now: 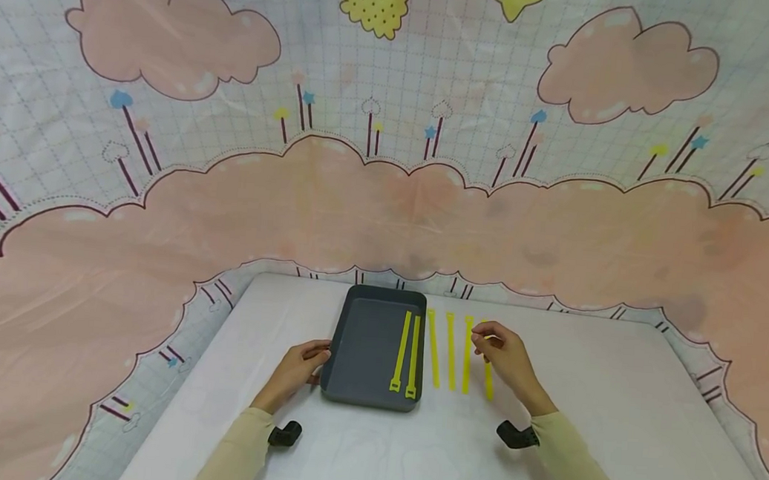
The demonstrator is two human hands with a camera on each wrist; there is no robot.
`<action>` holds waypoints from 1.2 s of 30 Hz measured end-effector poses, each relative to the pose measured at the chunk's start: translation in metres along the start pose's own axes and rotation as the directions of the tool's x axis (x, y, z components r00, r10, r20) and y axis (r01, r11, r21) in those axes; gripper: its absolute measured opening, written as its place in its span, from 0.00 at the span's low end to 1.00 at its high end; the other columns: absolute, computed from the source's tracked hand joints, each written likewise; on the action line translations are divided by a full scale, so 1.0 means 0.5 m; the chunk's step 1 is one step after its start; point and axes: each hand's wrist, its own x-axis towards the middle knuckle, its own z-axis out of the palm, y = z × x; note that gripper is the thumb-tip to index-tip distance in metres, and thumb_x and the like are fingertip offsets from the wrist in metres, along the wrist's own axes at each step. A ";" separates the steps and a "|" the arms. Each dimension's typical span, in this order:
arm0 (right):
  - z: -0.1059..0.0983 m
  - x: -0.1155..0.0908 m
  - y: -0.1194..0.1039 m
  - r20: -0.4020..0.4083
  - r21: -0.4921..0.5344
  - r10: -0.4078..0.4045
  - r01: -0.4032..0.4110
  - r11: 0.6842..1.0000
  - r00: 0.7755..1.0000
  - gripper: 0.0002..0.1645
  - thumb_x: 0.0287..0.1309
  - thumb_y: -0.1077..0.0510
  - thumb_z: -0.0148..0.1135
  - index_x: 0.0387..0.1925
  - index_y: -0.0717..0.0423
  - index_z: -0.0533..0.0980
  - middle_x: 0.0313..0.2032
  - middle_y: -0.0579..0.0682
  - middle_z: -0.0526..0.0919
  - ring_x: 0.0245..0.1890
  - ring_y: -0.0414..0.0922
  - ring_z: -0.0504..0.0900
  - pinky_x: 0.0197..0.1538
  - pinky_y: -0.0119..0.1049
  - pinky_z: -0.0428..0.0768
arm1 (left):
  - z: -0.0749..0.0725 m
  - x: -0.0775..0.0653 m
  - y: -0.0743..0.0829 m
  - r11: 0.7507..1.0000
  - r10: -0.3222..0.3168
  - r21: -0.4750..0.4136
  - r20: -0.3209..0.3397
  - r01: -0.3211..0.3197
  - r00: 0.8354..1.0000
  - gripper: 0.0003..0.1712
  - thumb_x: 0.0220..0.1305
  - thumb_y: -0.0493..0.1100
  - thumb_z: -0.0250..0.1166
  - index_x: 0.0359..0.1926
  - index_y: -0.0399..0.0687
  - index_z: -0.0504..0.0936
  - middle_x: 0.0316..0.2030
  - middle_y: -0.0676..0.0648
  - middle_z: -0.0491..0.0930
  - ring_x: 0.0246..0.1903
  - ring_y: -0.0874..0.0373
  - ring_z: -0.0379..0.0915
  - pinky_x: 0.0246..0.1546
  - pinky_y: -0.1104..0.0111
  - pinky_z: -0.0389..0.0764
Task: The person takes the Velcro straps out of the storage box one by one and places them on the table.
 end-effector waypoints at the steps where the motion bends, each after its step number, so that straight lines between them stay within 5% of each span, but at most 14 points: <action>1: 0.004 -0.001 -0.002 0.004 0.000 -0.004 0.004 1.000 1.000 0.16 0.66 0.54 0.62 0.47 0.63 0.77 0.40 0.57 0.80 0.34 0.55 0.81 0.32 0.32 0.78 | 0.000 -0.001 -0.001 1.000 0.001 -0.002 -0.002 -0.001 1.000 0.23 0.71 0.42 0.59 0.64 0.40 0.74 0.58 0.35 0.78 0.51 0.48 0.78 0.35 0.63 0.84; 7: 0.022 -0.006 -0.020 0.028 0.013 -0.034 0.034 0.999 0.999 0.15 0.66 0.55 0.62 0.47 0.62 0.78 0.40 0.58 0.81 0.33 0.52 0.82 0.32 0.32 0.78 | 0.004 -0.014 0.015 1.000 0.008 0.002 -0.010 -0.008 1.000 0.23 0.71 0.40 0.58 0.64 0.36 0.73 0.58 0.33 0.78 0.51 0.46 0.78 0.35 0.63 0.84; 13: 0.040 -0.008 -0.033 0.025 -0.002 -0.029 0.029 1.000 0.999 0.13 0.65 0.56 0.62 0.45 0.60 0.78 0.39 0.57 0.81 0.33 0.54 0.82 0.30 0.29 0.75 | 0.001 -0.001 -0.002 1.000 -0.006 -0.010 0.001 0.006 1.000 0.23 0.71 0.42 0.60 0.64 0.41 0.75 0.58 0.36 0.79 0.50 0.50 0.78 0.34 0.64 0.83; 18: 0.056 -0.010 -0.044 0.044 -0.005 -0.034 0.035 0.999 0.998 0.12 0.65 0.57 0.62 0.45 0.62 0.78 0.39 0.57 0.81 0.32 0.45 0.81 0.31 0.29 0.76 | 0.002 -0.002 -0.002 1.000 0.001 -0.014 -0.005 -0.001 1.000 0.22 0.70 0.42 0.60 0.63 0.41 0.76 0.57 0.36 0.79 0.49 0.50 0.79 0.33 0.64 0.84; 23: 0.072 -0.012 -0.057 0.055 -0.007 -0.049 0.050 0.999 0.997 0.09 0.65 0.57 0.63 0.44 0.56 0.79 0.39 0.55 0.82 0.33 0.50 0.82 0.32 0.30 0.77 | 0.003 -0.003 -0.001 1.000 0.000 -0.016 -0.011 0.000 1.000 0.22 0.70 0.41 0.60 0.63 0.41 0.76 0.57 0.36 0.80 0.49 0.51 0.79 0.33 0.64 0.84; 30: 0.101 -0.007 -0.066 0.053 -0.045 -0.104 0.106 0.993 0.993 0.09 0.64 0.58 0.63 0.43 0.59 0.80 0.41 0.54 0.84 0.37 0.40 0.82 0.41 0.30 0.79 | 0.003 0.003 -0.007 1.000 0.006 -0.004 -0.015 -0.006 1.000 0.23 0.70 0.42 0.60 0.63 0.40 0.75 0.58 0.35 0.79 0.51 0.48 0.78 0.32 0.64 0.83; 36: 0.122 -0.008 -0.073 0.055 -0.069 -0.141 0.144 0.987 0.989 0.07 0.63 0.58 0.65 0.42 0.54 0.80 0.42 0.52 0.85 0.42 0.43 0.83 0.42 0.30 0.79 | 0.003 0.003 -0.007 1.000 0.001 -0.015 -0.017 -0.002 1.000 0.23 0.70 0.42 0.60 0.63 0.40 0.75 0.58 0.35 0.78 0.51 0.48 0.78 0.32 0.64 0.83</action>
